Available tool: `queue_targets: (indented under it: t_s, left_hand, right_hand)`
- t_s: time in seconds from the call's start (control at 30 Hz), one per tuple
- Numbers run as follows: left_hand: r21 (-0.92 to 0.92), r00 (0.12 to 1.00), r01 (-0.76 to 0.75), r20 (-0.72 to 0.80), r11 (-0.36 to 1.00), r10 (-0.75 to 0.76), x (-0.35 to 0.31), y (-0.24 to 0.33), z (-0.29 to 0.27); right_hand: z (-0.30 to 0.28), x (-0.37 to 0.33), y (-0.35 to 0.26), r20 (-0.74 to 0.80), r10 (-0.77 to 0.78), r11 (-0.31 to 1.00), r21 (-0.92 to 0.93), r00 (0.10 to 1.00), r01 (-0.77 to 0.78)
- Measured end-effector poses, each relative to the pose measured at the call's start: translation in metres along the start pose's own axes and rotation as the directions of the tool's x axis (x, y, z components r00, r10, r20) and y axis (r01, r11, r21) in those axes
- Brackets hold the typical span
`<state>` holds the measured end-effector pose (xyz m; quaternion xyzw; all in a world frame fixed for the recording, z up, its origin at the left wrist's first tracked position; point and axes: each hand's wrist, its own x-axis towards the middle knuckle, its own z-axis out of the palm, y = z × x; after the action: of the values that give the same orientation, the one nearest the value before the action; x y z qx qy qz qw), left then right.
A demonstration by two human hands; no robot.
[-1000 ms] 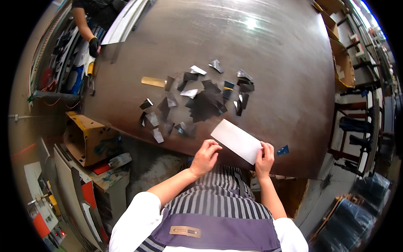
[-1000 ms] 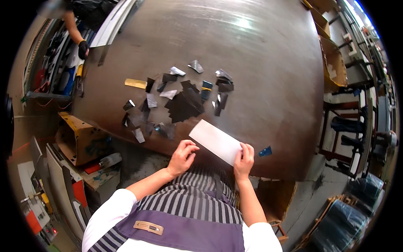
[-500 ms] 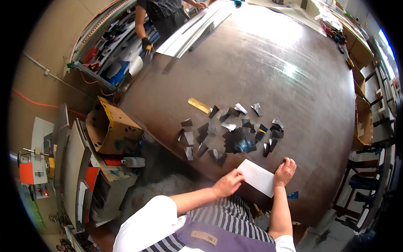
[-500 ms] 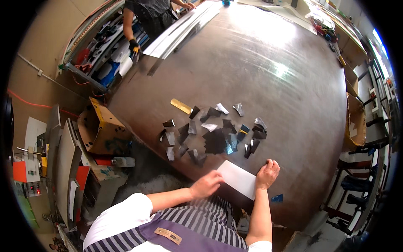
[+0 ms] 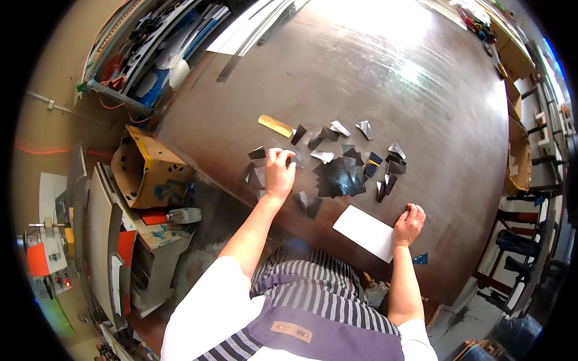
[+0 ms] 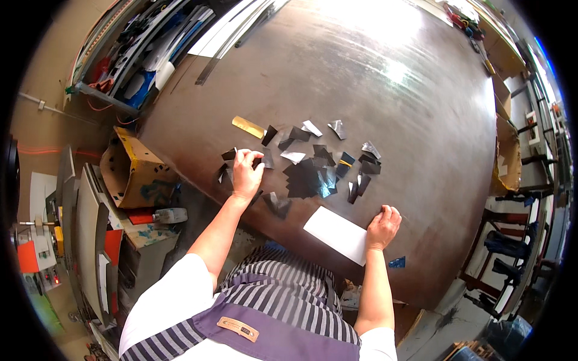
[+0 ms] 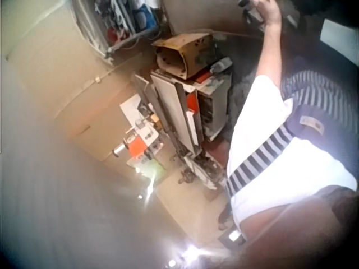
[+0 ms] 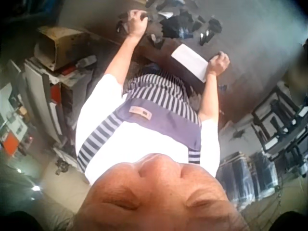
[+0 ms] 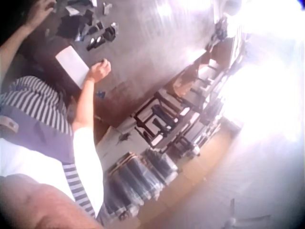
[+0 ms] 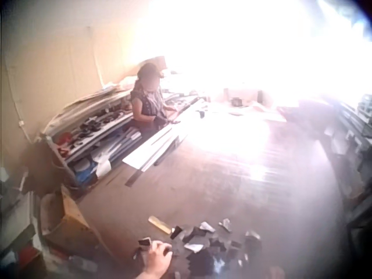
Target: The person arranges small dark tiles onto a white rectangular sheet on a metal table, then uses a machine to press the sheet. The person repeats the arranging and pressing steps multiple times.
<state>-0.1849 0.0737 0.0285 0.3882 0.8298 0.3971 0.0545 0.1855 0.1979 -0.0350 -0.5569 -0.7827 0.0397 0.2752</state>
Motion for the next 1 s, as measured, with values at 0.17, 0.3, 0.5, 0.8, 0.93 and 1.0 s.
queue_targets:
  t_s: [0.17, 0.3, 0.5, 0.8, 0.93, 1.0]
  left_hand:
    - [0.046, 0.976, -0.172, 0.143, 0.984, 0.164, -0.019, 0.03, 0.033]
    - [0.064, 0.964, -0.129, 0.242, 0.99, 0.11, -0.031, 0.042, 0.048]
    - [0.106, 0.951, -0.132, 0.294, 0.986, 0.096, -0.024, 0.045, 0.063]
    - [0.316, 0.916, -0.135, 0.4, 0.939, -0.003, -0.005, 0.061, 0.081]
    - [0.127, 0.912, -0.097, 0.407, 0.987, 0.037, -0.015, 0.059, 0.068]
    - [-0.068, 0.899, -0.039, 0.434, 0.997, 0.065, -0.021, 0.067, 0.061]
  right_hand:
    - [0.001, 0.001, -0.002, -0.006, 0.017, 0.999, 0.047, 1.0, -0.016]
    - [0.0, 0.003, 0.005, 0.018, 0.039, 0.991, 0.126, 0.999, -0.041]
    - [-0.016, 0.007, 0.027, 0.299, 0.146, 0.793, 0.534, 0.943, -0.292]
    - [-0.049, -0.016, -0.018, 0.247, 0.129, 0.819, 0.52, 0.96, -0.243]
    - [-0.071, -0.03, -0.058, 0.323, 0.118, 0.74, 0.602, 0.939, -0.3]
    - [-0.074, -0.036, -0.071, 0.45, 0.088, 0.636, 0.661, 0.889, -0.398]
